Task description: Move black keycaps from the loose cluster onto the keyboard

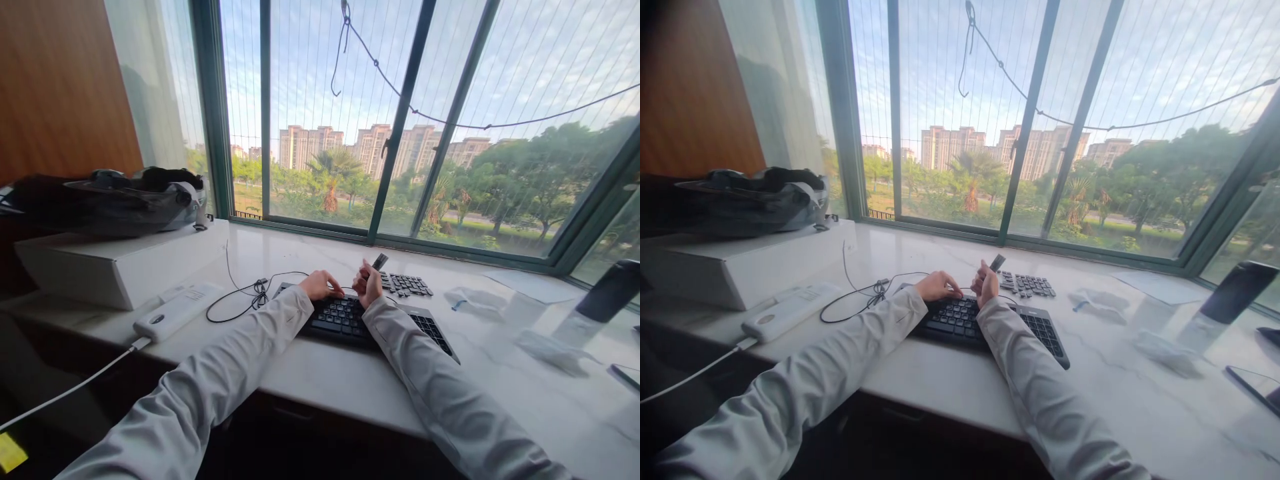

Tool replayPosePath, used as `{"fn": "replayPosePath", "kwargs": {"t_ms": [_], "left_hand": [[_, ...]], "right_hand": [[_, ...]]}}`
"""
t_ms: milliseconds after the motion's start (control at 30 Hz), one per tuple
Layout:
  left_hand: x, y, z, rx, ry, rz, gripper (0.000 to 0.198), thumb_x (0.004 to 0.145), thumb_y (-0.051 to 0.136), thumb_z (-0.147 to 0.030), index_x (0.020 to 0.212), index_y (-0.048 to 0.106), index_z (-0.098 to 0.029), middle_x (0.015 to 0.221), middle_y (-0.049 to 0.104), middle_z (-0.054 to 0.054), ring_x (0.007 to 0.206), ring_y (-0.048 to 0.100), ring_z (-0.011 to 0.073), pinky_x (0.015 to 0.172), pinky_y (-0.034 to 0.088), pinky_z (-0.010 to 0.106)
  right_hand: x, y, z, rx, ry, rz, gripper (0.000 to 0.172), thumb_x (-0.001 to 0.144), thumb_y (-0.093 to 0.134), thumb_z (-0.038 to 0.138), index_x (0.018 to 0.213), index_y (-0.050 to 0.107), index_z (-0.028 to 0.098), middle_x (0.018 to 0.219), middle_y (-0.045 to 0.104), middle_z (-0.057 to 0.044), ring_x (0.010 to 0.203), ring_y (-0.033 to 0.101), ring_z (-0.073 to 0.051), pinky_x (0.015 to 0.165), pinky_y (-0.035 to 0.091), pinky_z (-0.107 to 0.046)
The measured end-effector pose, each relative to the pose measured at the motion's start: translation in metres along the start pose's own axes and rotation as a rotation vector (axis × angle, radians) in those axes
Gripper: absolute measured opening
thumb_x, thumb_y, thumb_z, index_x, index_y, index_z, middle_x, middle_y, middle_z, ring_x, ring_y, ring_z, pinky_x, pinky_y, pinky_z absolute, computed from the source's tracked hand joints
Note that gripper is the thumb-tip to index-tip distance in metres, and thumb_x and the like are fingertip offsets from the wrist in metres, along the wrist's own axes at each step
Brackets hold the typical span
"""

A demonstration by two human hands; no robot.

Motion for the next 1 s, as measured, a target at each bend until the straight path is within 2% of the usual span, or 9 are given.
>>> {"fn": "replayPosePath", "kwargs": {"t_ms": [200, 433, 600, 833, 1000], "left_hand": [[0.002, 0.000, 0.001, 0.048, -0.018, -0.027, 0.037, 0.066, 0.067, -0.050, 0.089, 0.075, -0.022, 0.077, 0.072, 0.003, 0.076, 0.062, 0.0173, 0.075, 0.043, 0.024], [0.004, 0.003, 0.005, 0.065, -0.022, -0.020, 0.033, 0.067, 0.066, -0.048, 0.087, 0.075, -0.024, 0.082, 0.072, 0.002, 0.081, 0.062, 0.0181, 0.076, 0.044, 0.023], [0.005, 0.004, 0.007, 0.062, -0.016, -0.015, 0.034, 0.068, 0.065, -0.048, 0.089, 0.075, -0.022, 0.082, 0.072, 0.002, 0.081, 0.062, 0.0182, 0.076, 0.044, 0.023], [0.005, 0.006, 0.006, 0.049, 0.009, -0.002, 0.035, 0.070, 0.064, -0.047, 0.091, 0.074, -0.020, 0.081, 0.072, 0.003, 0.080, 0.062, 0.0181, 0.078, 0.044, 0.025], [0.005, 0.005, 0.006, 0.033, 0.018, -0.004, 0.036, 0.069, 0.064, -0.047, 0.091, 0.074, -0.020, 0.080, 0.072, 0.004, 0.080, 0.062, 0.0183, 0.075, 0.044, 0.025]], "right_hand": [[0.004, -0.001, -0.007, -0.020, 0.027, -0.024, 0.050, 0.078, 0.056, 0.047, 0.056, 0.019, 0.022, 0.036, 0.013, 0.012, 0.030, 0.010, -0.004, 0.029, 0.010, -0.020], [0.002, -0.002, -0.008, 0.100, 0.049, -0.067, 0.047, 0.082, 0.052, 0.043, 0.055, 0.019, 0.022, 0.034, 0.015, 0.011, 0.030, 0.010, -0.005, 0.030, 0.010, -0.020], [0.002, 0.003, -0.010, 0.059, 0.060, -0.025, 0.048, 0.081, 0.051, 0.049, 0.055, 0.021, 0.022, 0.034, 0.015, 0.011, 0.029, 0.011, -0.005, 0.030, 0.010, -0.021], [0.003, 0.005, -0.013, 0.016, 0.051, -0.016, 0.048, 0.079, 0.054, 0.048, 0.055, 0.021, 0.022, 0.034, 0.016, 0.011, 0.030, 0.010, -0.005, 0.030, 0.011, -0.021], [0.000, 0.019, -0.014, -0.029, 0.033, 0.045, 0.049, 0.077, 0.056, 0.045, 0.054, 0.020, 0.022, 0.034, 0.015, 0.012, 0.029, 0.011, -0.005, 0.030, 0.011, -0.021]]}}
Point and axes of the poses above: each hand's wrist, its own x-axis towards the middle knuckle, its own y-axis out of the palm, z = x × y, the point moved 10 cm from there along x, towards the middle knuckle
